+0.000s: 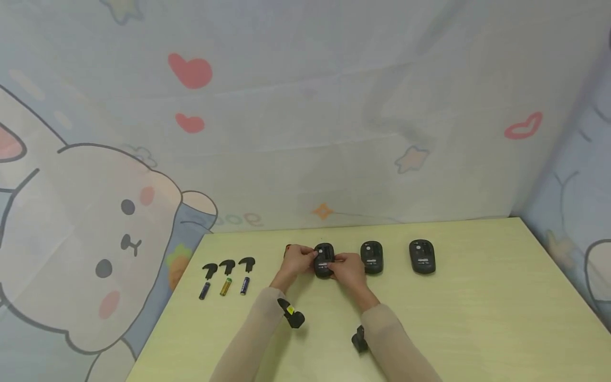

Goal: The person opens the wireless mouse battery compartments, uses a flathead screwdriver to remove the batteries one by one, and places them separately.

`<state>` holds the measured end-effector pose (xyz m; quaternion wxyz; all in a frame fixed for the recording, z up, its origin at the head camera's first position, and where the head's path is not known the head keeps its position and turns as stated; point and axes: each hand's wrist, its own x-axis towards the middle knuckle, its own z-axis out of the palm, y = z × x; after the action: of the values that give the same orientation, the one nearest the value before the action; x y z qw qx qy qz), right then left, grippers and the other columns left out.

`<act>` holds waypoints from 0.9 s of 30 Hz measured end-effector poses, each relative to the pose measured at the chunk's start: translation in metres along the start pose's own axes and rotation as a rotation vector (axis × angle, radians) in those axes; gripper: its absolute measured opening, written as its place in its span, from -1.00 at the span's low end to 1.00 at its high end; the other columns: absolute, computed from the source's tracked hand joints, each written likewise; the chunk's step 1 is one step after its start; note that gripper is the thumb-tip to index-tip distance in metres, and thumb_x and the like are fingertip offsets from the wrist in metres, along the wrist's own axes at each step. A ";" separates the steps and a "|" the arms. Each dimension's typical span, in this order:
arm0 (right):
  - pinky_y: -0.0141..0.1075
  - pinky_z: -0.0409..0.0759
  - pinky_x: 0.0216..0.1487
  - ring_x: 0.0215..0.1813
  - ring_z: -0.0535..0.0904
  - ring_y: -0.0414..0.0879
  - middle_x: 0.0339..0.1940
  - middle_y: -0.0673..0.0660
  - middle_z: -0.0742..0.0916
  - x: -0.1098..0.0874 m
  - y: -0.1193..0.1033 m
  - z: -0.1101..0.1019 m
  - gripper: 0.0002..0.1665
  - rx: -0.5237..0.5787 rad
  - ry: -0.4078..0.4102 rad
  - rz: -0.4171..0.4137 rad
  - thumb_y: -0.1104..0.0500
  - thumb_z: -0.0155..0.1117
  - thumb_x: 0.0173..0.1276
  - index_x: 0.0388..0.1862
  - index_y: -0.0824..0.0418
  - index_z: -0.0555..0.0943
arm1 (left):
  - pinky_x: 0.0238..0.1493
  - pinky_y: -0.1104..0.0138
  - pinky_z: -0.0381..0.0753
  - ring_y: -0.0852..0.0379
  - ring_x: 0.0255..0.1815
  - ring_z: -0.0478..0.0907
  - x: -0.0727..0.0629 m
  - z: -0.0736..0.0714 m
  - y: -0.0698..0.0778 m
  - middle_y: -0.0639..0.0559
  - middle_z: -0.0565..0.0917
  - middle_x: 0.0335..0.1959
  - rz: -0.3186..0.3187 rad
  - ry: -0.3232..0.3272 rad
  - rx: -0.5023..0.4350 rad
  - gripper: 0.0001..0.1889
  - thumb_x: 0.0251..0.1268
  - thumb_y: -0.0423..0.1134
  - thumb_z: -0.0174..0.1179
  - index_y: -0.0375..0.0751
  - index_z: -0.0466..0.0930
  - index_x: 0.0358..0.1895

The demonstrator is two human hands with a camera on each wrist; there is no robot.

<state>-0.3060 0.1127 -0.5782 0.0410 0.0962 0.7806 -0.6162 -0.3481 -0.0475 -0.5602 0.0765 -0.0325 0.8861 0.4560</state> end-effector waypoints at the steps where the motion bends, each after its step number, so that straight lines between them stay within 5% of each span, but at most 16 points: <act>1: -0.40 0.81 -0.26 -0.34 0.77 -0.21 0.16 0.54 0.73 0.000 -0.001 0.000 -0.51 -0.018 0.005 -0.003 0.30 0.36 0.39 0.24 0.53 0.62 | 0.19 0.12 0.77 -0.08 0.11 0.75 0.000 0.000 0.001 -0.25 0.79 0.10 0.001 0.002 0.002 -0.73 0.49 -0.22 0.29 -0.36 0.78 0.04; 7: -0.46 0.74 -0.40 -0.48 0.74 -0.26 0.03 0.47 0.80 0.000 -0.004 0.000 -0.54 -0.087 0.034 0.006 0.26 0.39 0.39 0.22 0.45 0.67 | 0.11 0.16 0.78 -0.05 0.05 0.75 -0.005 0.001 0.006 -0.25 0.80 0.08 -0.001 0.001 0.090 -0.72 0.49 -0.23 0.28 -0.36 0.76 0.07; 15: -0.50 0.62 -0.54 -0.61 0.63 -0.25 -0.57 0.13 0.76 -0.002 -0.007 0.000 -0.50 -0.100 0.025 0.051 0.19 0.34 0.45 0.30 0.40 0.64 | 0.09 0.15 0.79 -0.04 0.04 0.75 -0.007 0.000 0.011 -0.27 0.78 0.09 0.026 -0.026 0.144 -0.71 0.51 -0.24 0.26 -0.38 0.75 0.08; 24: -0.45 0.68 -0.48 -0.59 0.64 -0.25 -0.61 0.06 0.73 -0.004 -0.008 -0.003 -0.39 -0.094 -0.002 0.073 0.14 0.27 0.50 0.40 0.48 0.52 | 0.20 0.01 0.77 -0.23 0.16 0.74 -0.011 -0.010 0.012 -0.35 0.76 0.13 0.128 -0.019 0.207 -0.62 0.53 -0.18 0.23 -0.48 0.70 0.14; 27: -0.40 0.71 -0.34 -0.50 0.71 -0.18 -0.44 0.18 0.80 -0.012 -0.015 -0.007 -0.29 -0.142 -0.021 0.080 0.08 0.28 0.51 0.42 0.56 0.44 | 0.22 -0.05 0.77 -0.29 0.20 0.72 -0.016 -0.022 0.015 -0.37 0.75 0.15 0.183 -0.025 0.226 -0.60 0.54 -0.18 0.21 -0.49 0.68 0.16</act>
<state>-0.2968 0.1151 -0.5604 0.0806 0.1175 0.8176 -0.5579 -0.3365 -0.0566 -0.5327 0.0487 0.0630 0.9301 0.3586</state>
